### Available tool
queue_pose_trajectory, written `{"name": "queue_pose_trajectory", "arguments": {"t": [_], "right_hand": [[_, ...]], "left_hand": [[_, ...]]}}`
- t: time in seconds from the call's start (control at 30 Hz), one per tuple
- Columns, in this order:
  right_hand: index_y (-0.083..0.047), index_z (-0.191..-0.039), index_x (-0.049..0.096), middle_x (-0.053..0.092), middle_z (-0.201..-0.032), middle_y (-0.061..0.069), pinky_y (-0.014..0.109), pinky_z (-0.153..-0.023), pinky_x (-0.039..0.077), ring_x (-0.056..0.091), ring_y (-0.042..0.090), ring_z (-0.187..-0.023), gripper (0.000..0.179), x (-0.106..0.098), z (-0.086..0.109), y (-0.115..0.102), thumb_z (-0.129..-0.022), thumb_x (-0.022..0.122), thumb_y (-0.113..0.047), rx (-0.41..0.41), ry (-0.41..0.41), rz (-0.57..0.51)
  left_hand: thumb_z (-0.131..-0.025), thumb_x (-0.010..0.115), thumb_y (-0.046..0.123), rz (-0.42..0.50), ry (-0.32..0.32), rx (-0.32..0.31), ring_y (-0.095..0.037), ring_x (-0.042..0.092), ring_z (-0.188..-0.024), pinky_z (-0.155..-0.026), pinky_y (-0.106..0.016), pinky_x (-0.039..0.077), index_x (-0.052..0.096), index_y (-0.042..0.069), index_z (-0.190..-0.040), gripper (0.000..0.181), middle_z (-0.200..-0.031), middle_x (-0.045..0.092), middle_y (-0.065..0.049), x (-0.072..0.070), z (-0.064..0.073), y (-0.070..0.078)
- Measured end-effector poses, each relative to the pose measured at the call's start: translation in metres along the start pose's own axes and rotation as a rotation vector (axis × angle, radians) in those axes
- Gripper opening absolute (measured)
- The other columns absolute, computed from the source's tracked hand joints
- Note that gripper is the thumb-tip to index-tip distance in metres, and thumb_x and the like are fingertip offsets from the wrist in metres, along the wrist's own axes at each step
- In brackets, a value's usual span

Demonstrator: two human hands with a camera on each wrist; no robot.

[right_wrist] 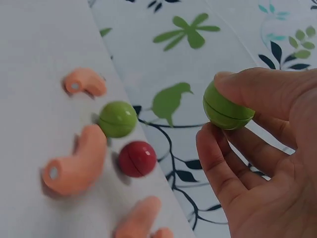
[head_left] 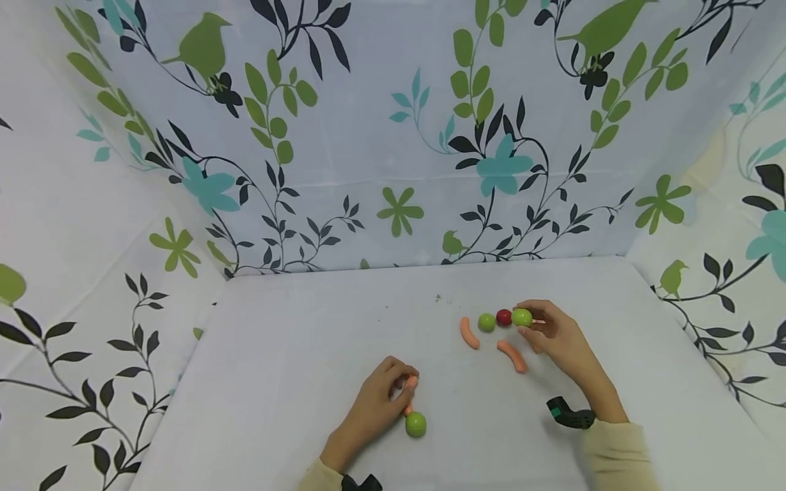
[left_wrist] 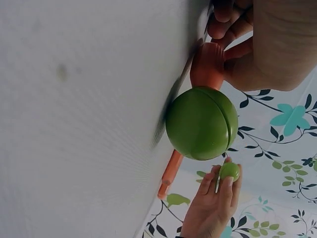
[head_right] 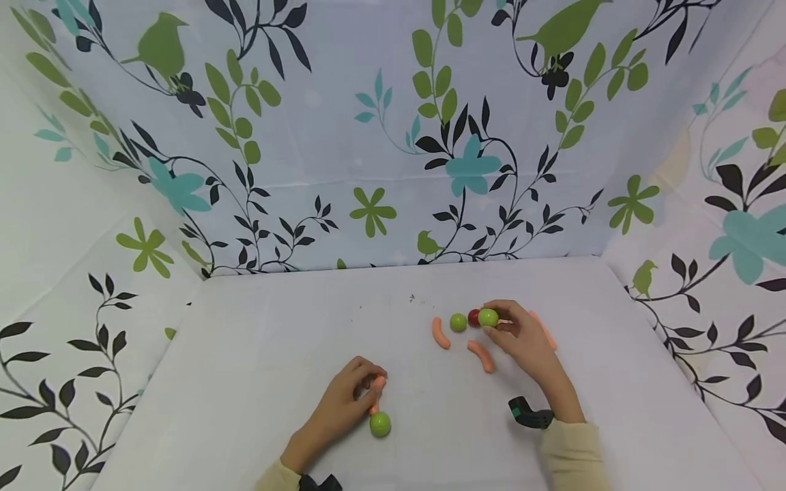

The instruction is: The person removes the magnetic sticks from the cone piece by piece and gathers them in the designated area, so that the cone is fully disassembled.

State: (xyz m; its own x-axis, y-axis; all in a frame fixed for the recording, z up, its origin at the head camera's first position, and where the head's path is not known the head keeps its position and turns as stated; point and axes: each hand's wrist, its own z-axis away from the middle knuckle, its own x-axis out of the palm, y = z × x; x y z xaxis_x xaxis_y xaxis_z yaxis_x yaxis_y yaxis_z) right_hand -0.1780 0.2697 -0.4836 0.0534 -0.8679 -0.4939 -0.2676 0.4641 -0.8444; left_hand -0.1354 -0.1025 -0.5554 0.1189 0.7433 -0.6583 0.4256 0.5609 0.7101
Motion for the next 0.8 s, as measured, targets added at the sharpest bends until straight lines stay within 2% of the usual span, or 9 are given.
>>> {"name": "queue_pose_trajectory", "arguments": {"t": [0.17,0.37,0.47,0.53,0.63,0.67,0.73,0.8], "right_hand": [[-0.012,-0.143,0.056,0.062,-0.139,0.013,0.002,-0.093,0.045,0.052,-0.014,-0.114,0.045,-0.019,0.005,0.004,-0.101,0.070,-0.017,0.046,0.085,0.064],[-0.009,-0.146,0.053,0.059,-0.135,0.002,0.001,-0.090,0.045,0.052,-0.015,-0.112,0.049,-0.039,0.016,0.017,-0.102,0.069,-0.024,0.117,0.186,0.077],[-0.007,-0.148,0.050,0.058,-0.138,0.007,0.000,-0.089,0.044,0.051,-0.015,-0.112,0.052,-0.041,0.019,0.016,-0.102,0.068,-0.022,0.128,0.210,0.063],[-0.005,-0.148,0.050,0.059,-0.140,0.013,-0.001,-0.090,0.043,0.052,-0.013,-0.114,0.052,-0.040,0.017,0.015,-0.102,0.069,-0.020,0.118,0.195,0.057],[-0.004,-0.147,0.050,0.058,-0.143,0.022,0.000,-0.092,0.044,0.059,0.005,-0.122,0.051,-0.034,0.008,0.012,-0.102,0.069,-0.019,0.114,0.130,0.083],[-0.005,-0.147,0.050,0.058,-0.143,0.023,0.005,-0.095,0.048,0.062,0.014,-0.124,0.051,-0.032,0.005,0.012,-0.102,0.068,-0.021,0.122,0.103,0.105],[-0.007,-0.147,0.050,0.058,-0.145,0.024,0.021,-0.100,0.055,0.063,0.032,-0.128,0.050,-0.027,-0.002,0.011,-0.103,0.068,-0.023,0.144,0.051,0.144],[-0.008,-0.147,0.050,0.057,-0.146,0.024,0.041,-0.106,0.055,0.061,0.044,-0.130,0.050,-0.021,-0.010,0.011,-0.103,0.067,-0.024,0.153,0.010,0.170]], "left_hand": [[-0.097,0.072,0.015,-0.008,0.014,0.007,-0.003,0.050,-0.081,-0.070,-0.017,0.046,0.069,0.019,-0.115,0.019,-0.106,0.052,0.008,-0.002,-0.003,0.000],[-0.096,0.071,0.013,-0.004,0.006,0.002,-0.003,0.047,-0.078,-0.070,-0.017,0.046,0.068,0.017,-0.115,0.019,-0.108,0.050,0.005,0.000,-0.002,0.002],[-0.097,0.070,0.014,-0.014,0.002,0.014,-0.003,0.048,-0.079,-0.070,-0.017,0.046,0.067,0.017,-0.115,0.019,-0.109,0.051,0.005,0.001,-0.004,0.004],[-0.099,0.069,0.016,-0.032,-0.001,0.018,-0.003,0.049,-0.080,-0.072,-0.017,0.047,0.066,0.018,-0.116,0.017,-0.111,0.052,0.005,0.000,-0.006,0.006],[-0.099,0.069,0.018,-0.073,-0.004,0.001,-0.004,0.050,-0.082,-0.073,-0.018,0.047,0.066,0.018,-0.114,0.016,-0.112,0.053,0.005,-0.002,-0.006,0.009],[-0.099,0.068,0.018,-0.089,-0.006,-0.006,-0.004,0.050,-0.083,-0.073,-0.019,0.047,0.066,0.018,-0.114,0.015,-0.112,0.053,0.004,-0.004,-0.006,0.010],[-0.099,0.068,0.019,-0.126,-0.015,-0.024,-0.006,0.051,-0.083,-0.073,-0.020,0.047,0.065,0.018,-0.112,0.013,-0.112,0.054,0.003,-0.006,-0.003,0.012],[-0.099,0.068,0.019,-0.156,-0.026,-0.044,-0.007,0.052,-0.083,-0.073,-0.021,0.047,0.065,0.018,-0.110,0.012,-0.112,0.054,0.002,-0.009,-0.001,0.014]]}}
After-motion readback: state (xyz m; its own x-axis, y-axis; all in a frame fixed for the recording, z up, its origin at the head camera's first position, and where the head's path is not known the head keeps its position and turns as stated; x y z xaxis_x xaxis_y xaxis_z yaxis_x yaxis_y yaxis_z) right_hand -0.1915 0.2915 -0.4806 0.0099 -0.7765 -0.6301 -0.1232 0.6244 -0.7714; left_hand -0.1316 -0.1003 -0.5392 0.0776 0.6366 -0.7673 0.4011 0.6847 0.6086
